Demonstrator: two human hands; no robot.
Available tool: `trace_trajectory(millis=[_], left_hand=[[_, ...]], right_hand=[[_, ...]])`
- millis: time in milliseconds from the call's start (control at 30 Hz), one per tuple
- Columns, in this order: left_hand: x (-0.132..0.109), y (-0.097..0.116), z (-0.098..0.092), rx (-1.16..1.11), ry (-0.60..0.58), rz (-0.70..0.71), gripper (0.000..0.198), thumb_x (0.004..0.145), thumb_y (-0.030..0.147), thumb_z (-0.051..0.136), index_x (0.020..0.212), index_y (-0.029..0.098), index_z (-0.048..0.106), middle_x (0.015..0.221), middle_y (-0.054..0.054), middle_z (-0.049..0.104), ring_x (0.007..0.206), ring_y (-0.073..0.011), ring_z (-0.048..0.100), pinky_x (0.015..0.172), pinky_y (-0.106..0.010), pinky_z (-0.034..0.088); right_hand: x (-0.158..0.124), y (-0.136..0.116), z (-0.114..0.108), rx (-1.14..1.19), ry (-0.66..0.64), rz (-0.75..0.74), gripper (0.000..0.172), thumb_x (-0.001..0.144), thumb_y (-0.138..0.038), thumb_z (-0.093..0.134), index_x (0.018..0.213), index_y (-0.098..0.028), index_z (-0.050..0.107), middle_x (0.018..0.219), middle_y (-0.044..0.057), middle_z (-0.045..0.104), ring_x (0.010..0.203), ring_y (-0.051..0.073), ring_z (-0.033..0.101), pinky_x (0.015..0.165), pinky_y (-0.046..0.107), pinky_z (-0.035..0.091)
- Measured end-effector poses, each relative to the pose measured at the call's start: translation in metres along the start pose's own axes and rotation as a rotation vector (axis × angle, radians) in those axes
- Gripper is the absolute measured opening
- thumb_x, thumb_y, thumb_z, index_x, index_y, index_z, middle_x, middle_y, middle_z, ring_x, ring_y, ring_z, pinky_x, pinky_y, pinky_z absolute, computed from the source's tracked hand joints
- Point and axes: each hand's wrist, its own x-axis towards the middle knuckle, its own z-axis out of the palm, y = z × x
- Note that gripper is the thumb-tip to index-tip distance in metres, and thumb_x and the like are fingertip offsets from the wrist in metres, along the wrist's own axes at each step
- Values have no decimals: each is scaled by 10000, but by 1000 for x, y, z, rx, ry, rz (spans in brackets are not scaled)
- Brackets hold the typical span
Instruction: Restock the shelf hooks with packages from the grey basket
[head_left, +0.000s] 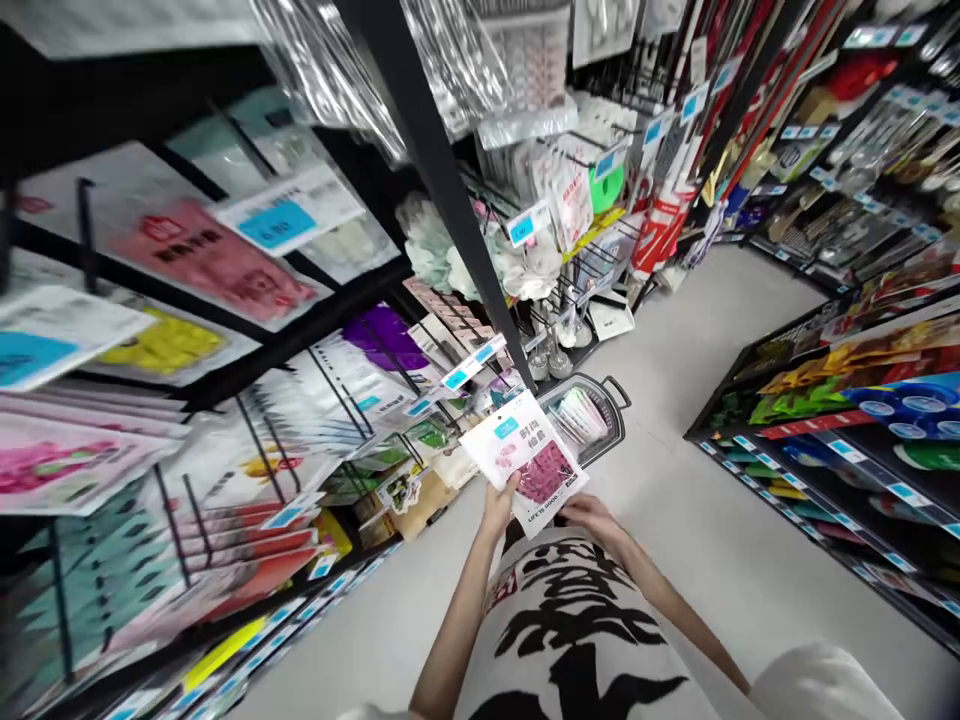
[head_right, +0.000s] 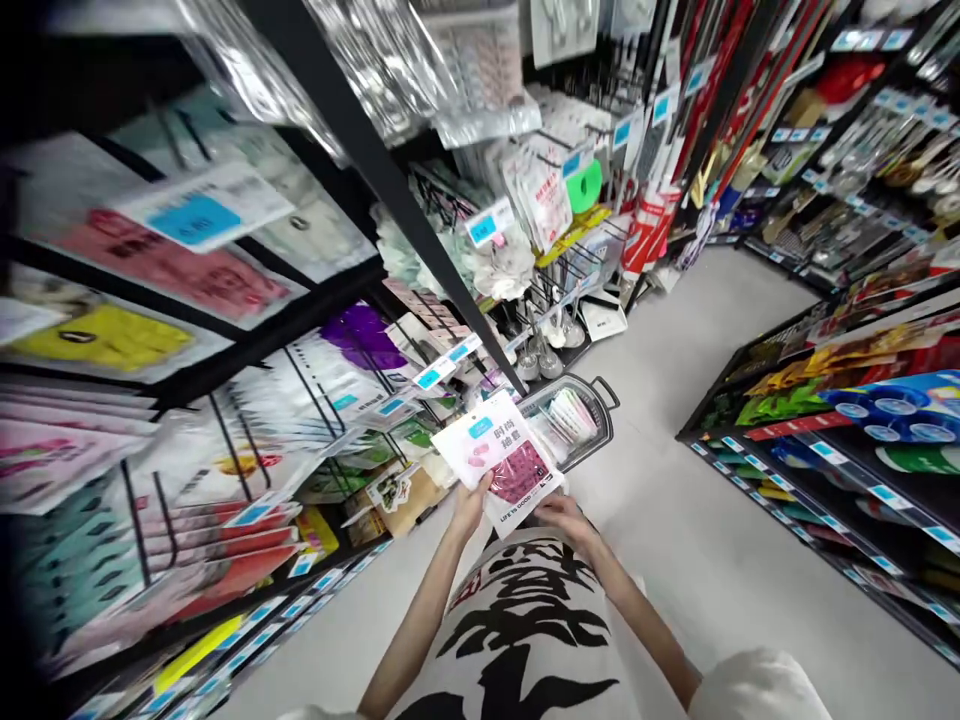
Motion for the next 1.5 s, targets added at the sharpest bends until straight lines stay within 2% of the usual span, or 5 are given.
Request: trace_trajectory(millis=[167, 333, 667, 1233, 1500], left_hand=[[0, 57, 3, 152, -142, 128, 609, 666, 505, 879, 1126, 138, 725, 1189, -155, 745, 1190, -340, 647, 1120, -505, 431], [-23, 94, 3, 201, -351, 108, 613, 674, 462, 894, 1159, 125, 727, 1191, -161, 745, 1134, -329, 673, 1068, -470, 481], [-67, 101, 1, 49, -85, 143, 607, 715, 681, 778, 958, 126, 754, 916, -88, 782, 790, -233, 704, 713, -305, 549], [-88, 132, -11, -12, -103, 150, 557, 693, 654, 806, 806, 112, 744, 702, -49, 735, 568, -181, 624, 549, -270, 482], [-88, 133, -17, 208, -162, 287, 523, 801, 649, 719, 737, 130, 731, 709, -29, 714, 613, -165, 569, 581, -254, 429]], right_hand=[[-14, -39, -25, 299, 236, -150, 428, 675, -553, 876, 857, -234, 657, 981, 76, 749, 921, 242, 702, 809, 360, 540], [-32, -88, -16, 75, 197, -344, 410, 762, -568, 808, 982, -237, 707, 982, 66, 741, 868, 225, 675, 776, 333, 524], [-44, -100, 28, -53, 298, -487, 366, 741, -560, 789, 690, -212, 690, 661, 1, 593, 628, 169, 504, 634, 300, 413], [-66, -129, 54, -117, 253, -559, 470, 794, -586, 739, 597, -212, 534, 608, -26, 445, 585, 138, 379, 579, 277, 324], [-65, -130, 53, -56, 295, -611, 329, 874, -530, 710, 778, -218, 671, 729, -20, 592, 648, 147, 487, 626, 263, 383]])
